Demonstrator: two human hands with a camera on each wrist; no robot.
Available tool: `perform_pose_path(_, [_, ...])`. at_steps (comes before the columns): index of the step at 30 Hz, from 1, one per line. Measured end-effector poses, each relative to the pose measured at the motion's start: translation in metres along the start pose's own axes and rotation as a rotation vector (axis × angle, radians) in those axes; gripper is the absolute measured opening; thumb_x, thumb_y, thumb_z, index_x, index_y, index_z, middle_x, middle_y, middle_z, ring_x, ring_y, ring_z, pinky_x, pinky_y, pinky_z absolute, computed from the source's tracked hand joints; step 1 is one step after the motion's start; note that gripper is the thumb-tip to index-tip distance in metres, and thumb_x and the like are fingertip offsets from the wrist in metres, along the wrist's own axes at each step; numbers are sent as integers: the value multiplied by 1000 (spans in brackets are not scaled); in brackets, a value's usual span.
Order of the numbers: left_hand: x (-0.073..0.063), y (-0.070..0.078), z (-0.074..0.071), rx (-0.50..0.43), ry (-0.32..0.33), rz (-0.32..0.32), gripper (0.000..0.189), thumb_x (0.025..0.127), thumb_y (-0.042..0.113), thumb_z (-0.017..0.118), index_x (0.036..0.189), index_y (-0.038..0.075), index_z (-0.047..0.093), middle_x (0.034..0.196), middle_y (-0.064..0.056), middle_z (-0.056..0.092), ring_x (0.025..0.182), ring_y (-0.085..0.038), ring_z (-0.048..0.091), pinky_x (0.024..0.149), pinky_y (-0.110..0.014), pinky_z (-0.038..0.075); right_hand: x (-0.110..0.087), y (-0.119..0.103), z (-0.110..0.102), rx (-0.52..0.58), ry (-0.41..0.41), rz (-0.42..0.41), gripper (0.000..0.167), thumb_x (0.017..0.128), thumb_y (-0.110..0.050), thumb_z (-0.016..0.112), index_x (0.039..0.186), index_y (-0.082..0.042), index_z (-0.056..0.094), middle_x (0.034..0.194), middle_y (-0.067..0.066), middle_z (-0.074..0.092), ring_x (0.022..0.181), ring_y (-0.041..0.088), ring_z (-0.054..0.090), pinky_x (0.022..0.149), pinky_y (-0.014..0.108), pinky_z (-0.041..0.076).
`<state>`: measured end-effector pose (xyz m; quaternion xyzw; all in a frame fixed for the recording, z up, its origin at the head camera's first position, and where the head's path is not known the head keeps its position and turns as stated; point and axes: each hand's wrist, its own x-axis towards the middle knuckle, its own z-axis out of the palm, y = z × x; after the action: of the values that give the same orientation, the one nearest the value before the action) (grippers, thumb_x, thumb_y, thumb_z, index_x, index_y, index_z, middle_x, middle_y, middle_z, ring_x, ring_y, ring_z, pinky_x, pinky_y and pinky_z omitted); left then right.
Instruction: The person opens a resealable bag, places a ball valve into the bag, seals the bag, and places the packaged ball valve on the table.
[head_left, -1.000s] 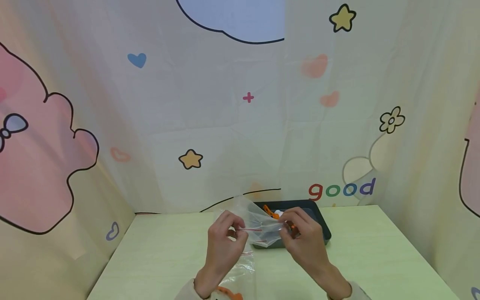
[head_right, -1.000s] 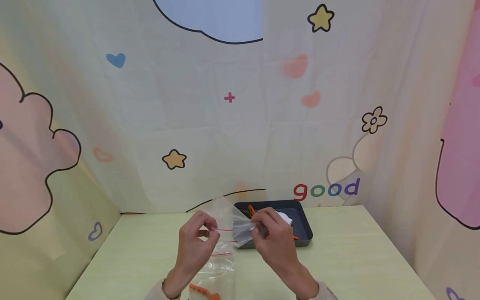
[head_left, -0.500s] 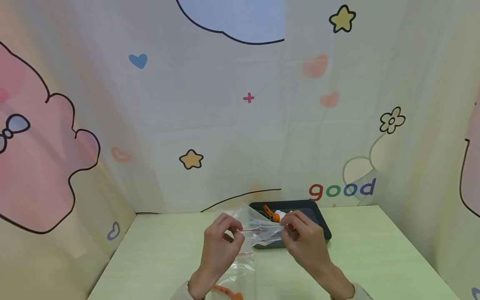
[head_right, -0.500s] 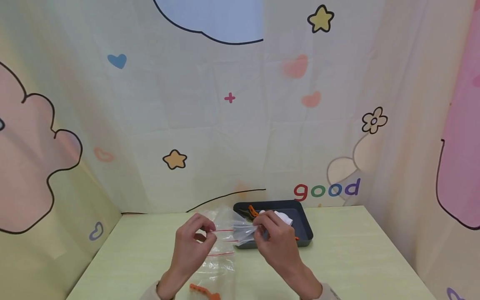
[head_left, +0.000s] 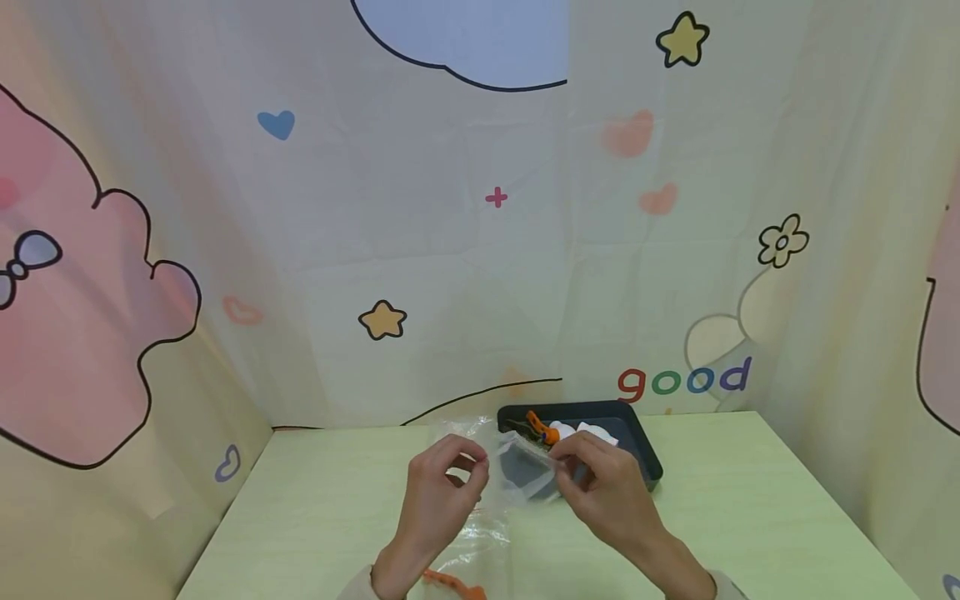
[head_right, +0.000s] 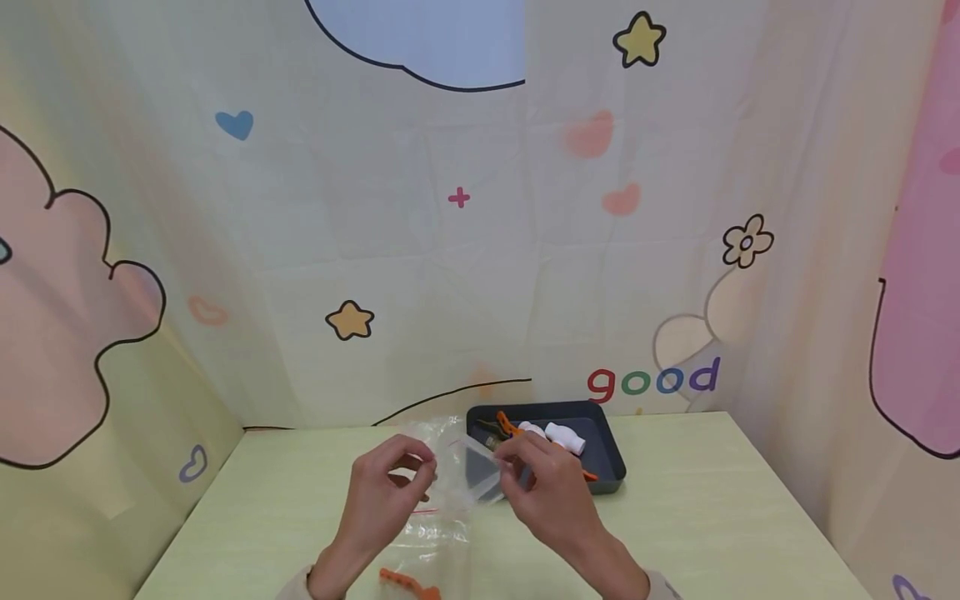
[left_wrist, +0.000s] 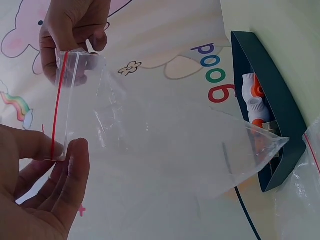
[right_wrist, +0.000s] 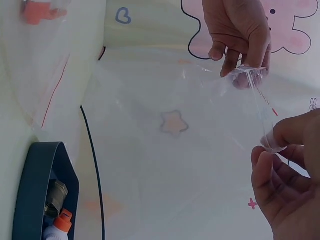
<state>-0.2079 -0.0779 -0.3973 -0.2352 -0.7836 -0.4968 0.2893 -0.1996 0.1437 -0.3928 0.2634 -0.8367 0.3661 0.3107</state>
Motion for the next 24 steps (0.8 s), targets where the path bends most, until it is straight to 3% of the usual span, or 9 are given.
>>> perform_pose_path(12, [-2,-2,-3,15,-18,-10,27,75,-10,69,76,17,69,70,6,63,56,1,61,49,-15,50,-8,-7,-6,65,-213,33,29,84,-11,76,108,-22,64,97,-9,66,70,-4,55,51,16,47])
perform_pose_path(17, [-4,-5,-4,40,-11,3,26,74,-8,69,75,18,68,70,7,64,57,3,59,51,-14,49,-10,-11,-15,54,-238,5,33,87,-18,75,117,-23,63,107,-8,66,78,-3,58,53,14,49])
perform_pose_path(20, [-5,-9,-5,55,-2,33,26,72,-9,69,74,17,68,69,6,64,56,5,57,51,-13,49,-9,-9,-21,0,-253,-21,40,87,-25,75,125,-27,61,118,-8,63,87,1,62,60,15,52])
perform_pose_path(24, [-5,-13,-7,62,3,54,28,71,-10,69,73,17,67,68,6,63,54,6,54,52,-13,49,-7,-2,-29,-140,-324,-54,53,88,-42,72,137,-32,54,139,-6,56,115,16,63,83,32,58])
